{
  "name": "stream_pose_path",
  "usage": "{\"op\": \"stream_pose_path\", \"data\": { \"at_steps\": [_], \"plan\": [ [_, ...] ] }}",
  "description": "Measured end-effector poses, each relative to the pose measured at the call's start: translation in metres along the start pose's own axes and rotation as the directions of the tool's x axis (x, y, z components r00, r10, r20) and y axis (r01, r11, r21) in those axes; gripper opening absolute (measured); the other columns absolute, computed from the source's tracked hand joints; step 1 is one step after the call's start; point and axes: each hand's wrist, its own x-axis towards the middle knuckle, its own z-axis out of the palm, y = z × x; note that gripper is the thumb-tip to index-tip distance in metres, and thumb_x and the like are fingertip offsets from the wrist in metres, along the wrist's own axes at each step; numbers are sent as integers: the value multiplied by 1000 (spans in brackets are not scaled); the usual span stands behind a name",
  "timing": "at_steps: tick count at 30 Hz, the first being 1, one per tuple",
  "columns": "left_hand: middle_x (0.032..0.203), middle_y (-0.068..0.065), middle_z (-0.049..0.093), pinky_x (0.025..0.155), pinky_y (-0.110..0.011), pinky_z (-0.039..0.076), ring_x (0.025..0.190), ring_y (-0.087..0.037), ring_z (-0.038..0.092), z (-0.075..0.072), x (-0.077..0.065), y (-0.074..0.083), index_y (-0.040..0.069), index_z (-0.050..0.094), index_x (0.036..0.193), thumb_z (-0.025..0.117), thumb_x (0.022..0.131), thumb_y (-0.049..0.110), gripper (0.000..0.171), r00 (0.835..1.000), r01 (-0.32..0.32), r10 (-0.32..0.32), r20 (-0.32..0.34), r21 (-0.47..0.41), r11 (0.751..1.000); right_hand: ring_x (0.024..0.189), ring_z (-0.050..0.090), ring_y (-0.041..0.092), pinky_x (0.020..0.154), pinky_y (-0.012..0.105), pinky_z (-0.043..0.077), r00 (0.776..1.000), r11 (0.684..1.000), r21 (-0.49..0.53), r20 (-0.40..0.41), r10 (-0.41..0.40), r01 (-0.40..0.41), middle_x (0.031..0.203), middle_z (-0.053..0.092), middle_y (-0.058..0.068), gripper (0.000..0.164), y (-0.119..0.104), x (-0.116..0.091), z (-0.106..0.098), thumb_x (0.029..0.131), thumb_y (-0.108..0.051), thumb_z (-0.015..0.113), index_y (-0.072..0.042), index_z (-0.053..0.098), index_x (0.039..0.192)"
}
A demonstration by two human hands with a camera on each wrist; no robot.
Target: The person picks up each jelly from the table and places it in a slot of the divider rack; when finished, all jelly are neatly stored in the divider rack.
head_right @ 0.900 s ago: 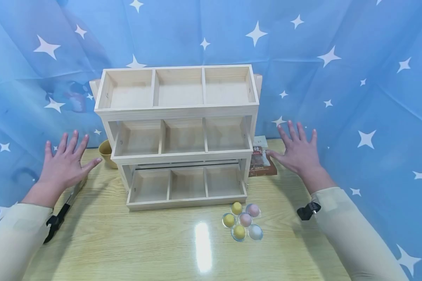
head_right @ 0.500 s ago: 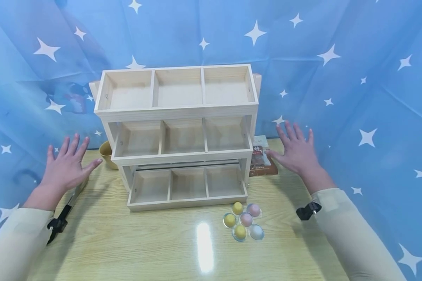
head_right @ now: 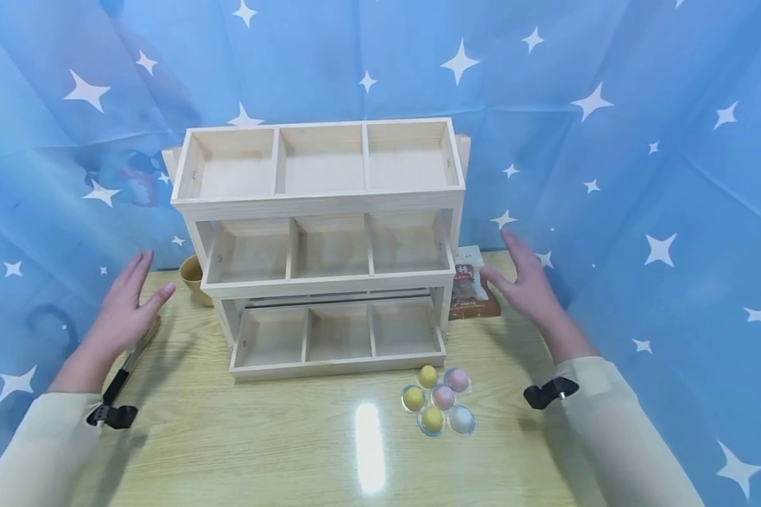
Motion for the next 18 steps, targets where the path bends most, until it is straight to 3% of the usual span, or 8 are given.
{"op": "stream_pose_path", "data": {
  "at_steps": [3, 7, 9, 11, 14, 18],
  "plan": [
    [185, -17, 1, 121, -85, 7, 165, -55, 4, 1, -5, 5, 25, 4, 179, 54, 116, 45, 83, 1000, 14, -18, -20, -162, 987, 166, 9, 51, 124, 80, 12, 999, 997, 57, 5, 44, -45, 185, 9, 9, 89, -6, -5, 4, 112, -41, 68, -40, 9, 178],
    [185, -16, 9, 125, -76, 17, 166, -50, 14, 3, -12, 16, 29, 7, 179, 57, 116, 42, 81, 998, 50, -63, -26, -355, 933, 165, 15, 52, 124, 79, 18, 997, 986, 149, 14, 72, -73, 185, 13, 12, 85, -11, -10, 11, 114, -37, 65, -37, 10, 179],
    [184, -15, 14, 132, -52, 24, 166, -46, 18, 5, -14, 19, 27, 10, 179, 58, 116, 40, 81, 997, 44, -64, -33, -426, 904, 164, 20, 50, 124, 77, 22, 997, 978, 197, 7, 72, -72, 183, 18, 14, 84, -10, -12, 15, 114, -35, 65, -35, 12, 179],
    [183, -17, 18, 128, -29, 30, 165, -44, 22, 8, -16, 20, 22, 13, 179, 59, 116, 34, 79, 998, 18, -45, -46, -471, 882, 164, 23, 47, 125, 73, 24, 998, 970, 237, -11, 62, -57, 182, 23, 15, 83, -10, -13, 19, 114, -34, 66, -30, 16, 179],
    [180, -20, 24, 107, -4, 34, 163, -44, 26, 12, -17, 19, 15, 16, 178, 60, 116, 27, 77, 998, -19, -15, -63, -500, 866, 162, 30, 45, 125, 70, 28, 998, 962, 271, -46, 42, -28, 179, 30, 16, 79, -9, -13, 24, 113, -29, 67, -24, 23, 178],
    [176, -25, 29, 103, -5, 38, 160, -48, 31, 16, -18, 21, 11, 16, 178, 61, 116, 21, 77, 998, -29, -2, -62, -501, 865, 160, 32, 45, 125, 67, 28, 998, 957, 291, -55, 24, -8, 177, 33, 18, 76, -10, -14, 28, 113, -24, 67, -17, 26, 177]
  ]
}}
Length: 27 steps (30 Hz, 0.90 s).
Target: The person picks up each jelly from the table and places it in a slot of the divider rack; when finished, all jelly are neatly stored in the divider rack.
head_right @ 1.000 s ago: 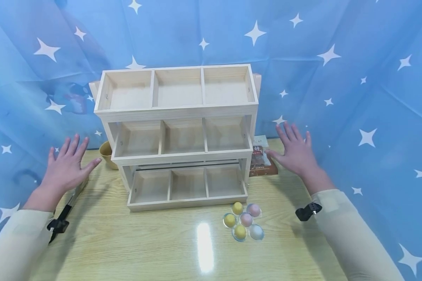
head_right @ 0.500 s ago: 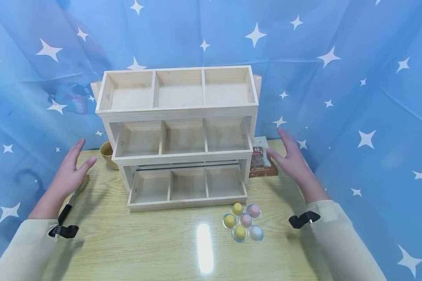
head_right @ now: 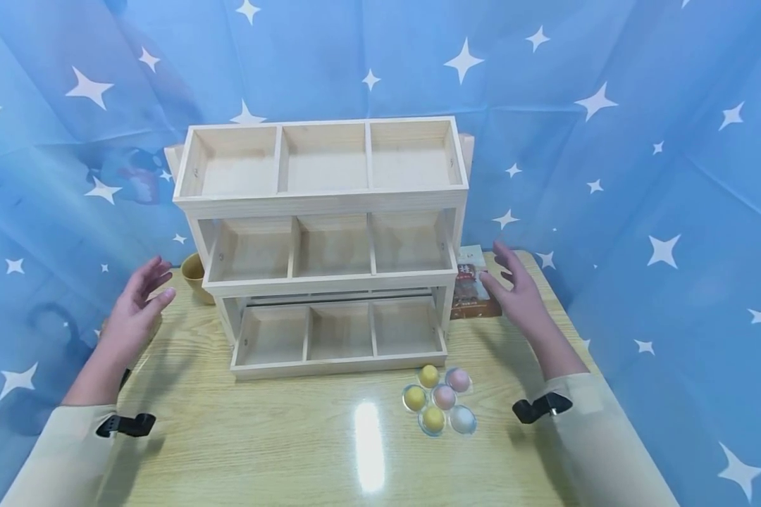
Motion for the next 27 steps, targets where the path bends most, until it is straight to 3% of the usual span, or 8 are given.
{"op": "stream_pose_path", "data": {
  "at_steps": [4, 8, 11, 15, 19, 22, 27],
  "plan": [
    [174, -25, 33, 101, -6, 39, 157, -49, 34, 5, -1, -2, 10, 17, 177, 62, 115, 23, 78, 1000, 16, -16, 12, 14, 1000, 159, 33, 46, 126, 62, 31, 1000, 1000, 4, 15, 12, -13, 176, 34, 20, 74, -1, -4, 2, 114, -22, 66, -16, 27, 176],
    [169, -27, 38, 100, -7, 40, 154, -47, 38, 12, -2, -5, 6, 21, 175, 64, 115, 22, 76, 1000, 22, -22, 8, 4, 1000, 155, 39, 44, 120, 32, 39, 1000, 1000, -20, 18, 25, -25, 172, 40, 19, 70, -1, -12, 4, 114, -25, 66, -14, 33, 174],
    [164, -26, 43, 100, -9, 42, 150, -43, 43, 19, -3, -6, 1, 26, 172, 65, 114, 20, 73, 1000, 18, -18, 4, -12, 1000, 152, 43, 44, 108, 20, 39, 999, 999, -31, 25, 23, -22, 168, 45, 20, 67, -2, -21, 7, 113, -26, 67, -11, 37, 171],
    [161, -25, 46, 100, -12, 43, 146, -41, 46, 31, -7, -10, -1, 31, 169, 67, 113, 18, 69, 1000, 14, -14, 14, -19, 1000, 145, 49, 38, 106, 18, 41, 999, 999, -45, 32, 21, -19, 163, 49, 20, 62, -3, -34, 11, 113, -24, 68, -7, 43, 167],
    [158, -24, 49, 100, -12, 45, 142, -35, 48, 41, -10, -13, -2, 37, 166, 69, 111, 14, 65, 1000, 6, -5, 31, -30, 1000, 137, 52, 19, 102, 14, 42, 999, 997, -73, 36, 26, -23, 159, 54, 18, 58, -2, -49, 14, 113, -24, 69, -5, 47, 163],
    [154, -26, 52, 100, -12, 47, 139, -32, 50, 48, -11, -13, -4, 41, 162, 70, 110, 11, 62, 999, -1, 3, 44, -47, 999, 133, 52, 13, 104, 17, 43, 998, 996, -83, 46, 36, -32, 157, 55, 19, 56, 0, -59, 16, 112, -23, 69, -4, 49, 161],
    [149, -28, 54, 101, -15, 49, 139, -37, 51, 57, -13, -12, -8, 43, 157, 72, 108, 10, 59, 997, 17, -11, 71, -79, 997, 136, 54, 25, 104, 17, 44, 994, 994, -83, 85, 72, -65, 157, 55, 20, 53, 2, -76, 19, 113, -24, 68, -4, 51, 159]
  ]
}}
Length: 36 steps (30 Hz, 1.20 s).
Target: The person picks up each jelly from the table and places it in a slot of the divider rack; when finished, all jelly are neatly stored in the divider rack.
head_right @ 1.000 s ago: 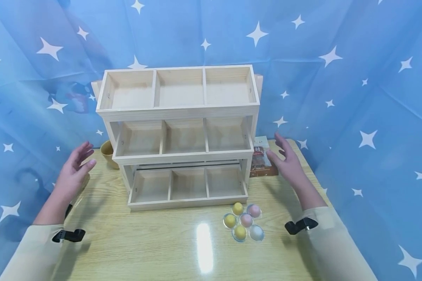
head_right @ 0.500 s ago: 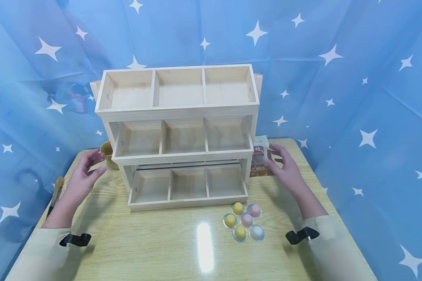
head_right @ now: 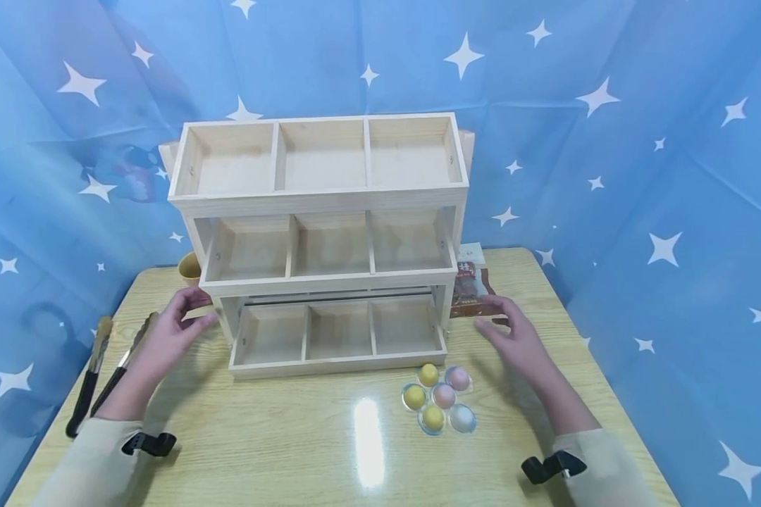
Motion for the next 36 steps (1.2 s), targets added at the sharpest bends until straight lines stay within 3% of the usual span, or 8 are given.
{"op": "stream_pose_path", "data": {
  "at_steps": [3, 6, 11, 15, 22, 31, 36],
  "plan": [
    [150, -26, 54, 102, -16, 49, 140, -37, 51, 4, -1, -3, -7, 44, 157, 72, 109, 12, 59, 1000, 18, -18, 19, 2, 1000, 136, 55, 37, 101, 16, 47, 999, 1000, 24, 30, 14, -15, 156, 56, 20, 52, -2, -9, 5, 113, -26, 67, -4, 52, 158],
    [149, -25, 55, 101, -17, 51, 138, -33, 53, 8, -3, -8, -6, 45, 156, 73, 108, 13, 58, 999, 31, -31, 31, 5, 1000, 133, 58, 40, 97, 15, 49, 998, 998, 56, 62, 8, -11, 152, 57, 23, 51, -3, -16, 10, 113, -22, 68, -3, 52, 157],
    [141, -23, 62, 97, -20, 55, 126, -18, 60, 14, -4, -14, -5, 51, 150, 75, 107, 12, 52, 1000, 16, -16, 18, -5, 1000, 125, 63, 34, 98, 17, 50, 994, 996, 93, 105, -22, 12, 146, 59, 27, 50, -2, -27, 17, 110, -13, 71, -1, 53, 155],
    [135, -20, 65, 96, -20, 55, 119, -12, 63, 17, -3, -16, -4, 55, 147, 74, 107, 11, 47, 1000, 3, -3, 1, 6, 1000, 117, 67, 26, 96, 21, 52, 988, 996, 92, 155, -18, 3, 137, 67, 23, 44, 0, -35, 21, 108, -13, 74, -3, 60, 148],
    [132, -14, 66, 93, -18, 56, 117, -10, 64, 21, -5, -16, -3, 58, 146, 74, 108, 12, 43, 999, 25, -25, -21, -17, 1000, 108, 69, 20, 90, 27, 57, 967, 994, 101, 253, 9, -36, 124, 74, 12, 34, 3, -44, 27, 104, -15, 79, -3, 68, 135],
    [132, -17, 66, 91, -17, 57, 117, -9, 63, 25, -5, -11, -1, 61, 145, 76, 107, 15, 45, 996, 72, -72, -45, -5, 997, 117, 67, 20, 99, 26, 53, 956, 997, 52, 290, 43, -60, 124, 75, 1, 32, 1, -50, 30, 102, -24, 83, -12, 73, 130],
    [132, -18, 67, 90, -17, 57, 116, -9, 63, 27, -5, -8, -1, 62, 145, 77, 106, 13, 44, 995, 77, -77, -57, -15, 997, 114, 66, 18, 99, 25, 50, 957, 999, 21, 291, 17, -25, 121, 75, -3, 25, 9, -51, 32, 103, -25, 82, -18, 75, 126]
  ]
}}
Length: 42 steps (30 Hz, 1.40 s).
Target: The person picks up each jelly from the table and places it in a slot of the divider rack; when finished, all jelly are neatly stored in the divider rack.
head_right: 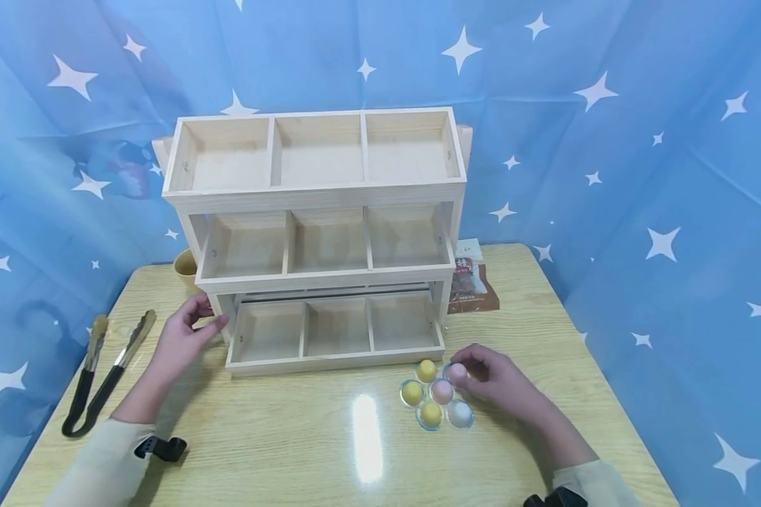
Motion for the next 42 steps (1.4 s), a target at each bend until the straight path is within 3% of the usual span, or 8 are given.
{"op": "stream_pose_path", "data": {
  "at_steps": [9, 13, 19, 26, 31, 42],
  "plan": [
    [128, -18, 69, 87, -17, 58, 112, -7, 64, 4, 1, 2, -2, 64, 142, 78, 103, 10, 43, 999, 1, 0, -45, 24, 1000, 110, 67, 15, 96, 22, 49, 994, 996, 7, -76, -83, 83, 118, 76, -2, 24, 3, 0, 5, 100, -14, 85, -19, 77, 122],
    [126, -19, 70, 86, -18, 59, 112, -7, 65, 4, 0, 4, -1, 64, 142, 78, 103, 12, 44, 999, 9, -7, -48, 43, 999, 104, 68, 18, 91, 26, 53, 984, 991, -13, -114, -137, 136, 116, 76, -1, 26, 0, 1, 5, 97, -6, 86, -16, 78, 120],
    [126, -20, 71, 86, -18, 59, 112, -8, 65, 3, 1, 5, -1, 65, 141, 79, 103, 13, 43, 999, 6, -3, -52, 49, 999, 101, 68, 16, 87, 31, 57, 976, 989, -53, -165, -144, 137, 115, 75, -2, 29, -8, 2, 1, 96, -3, 86, -15, 77, 121],
    [125, -20, 72, 86, -19, 59, 111, -8, 66, 4, 1, 3, 0, 67, 140, 80, 103, 14, 42, 999, 6, -3, -51, 46, 999, 103, 66, 11, 89, 32, 55, 946, 973, -111, -235, -222, 201, 117, 75, -2, 33, -19, 10, -2, 94, 5, 84, -11, 78, 123],
    [125, -19, 72, 87, -19, 59, 111, -9, 66, 3, 1, 1, 1, 67, 140, 81, 102, 15, 43, 999, 12, -10, -49, 37, 999, 103, 64, 13, 89, 31, 53, 935, 965, -124, -247, -255, 231, 118, 75, -2, 30, -30, 15, -4, 95, 1, 85, -13, 79, 121],
    [126, -19, 72, 88, -19, 59, 111, -10, 66, 2, 3, -4, 2, 66, 141, 81, 102, 13, 44, 999, 11, -10, -38, 25, 1000, 105, 61, 15, 90, 25, 49, 938, 962, -73, -214, -274, 264, 120, 73, -3, 29, -60, 34, 4, 98, -7, 85, -14, 78, 126]
  ]
}}
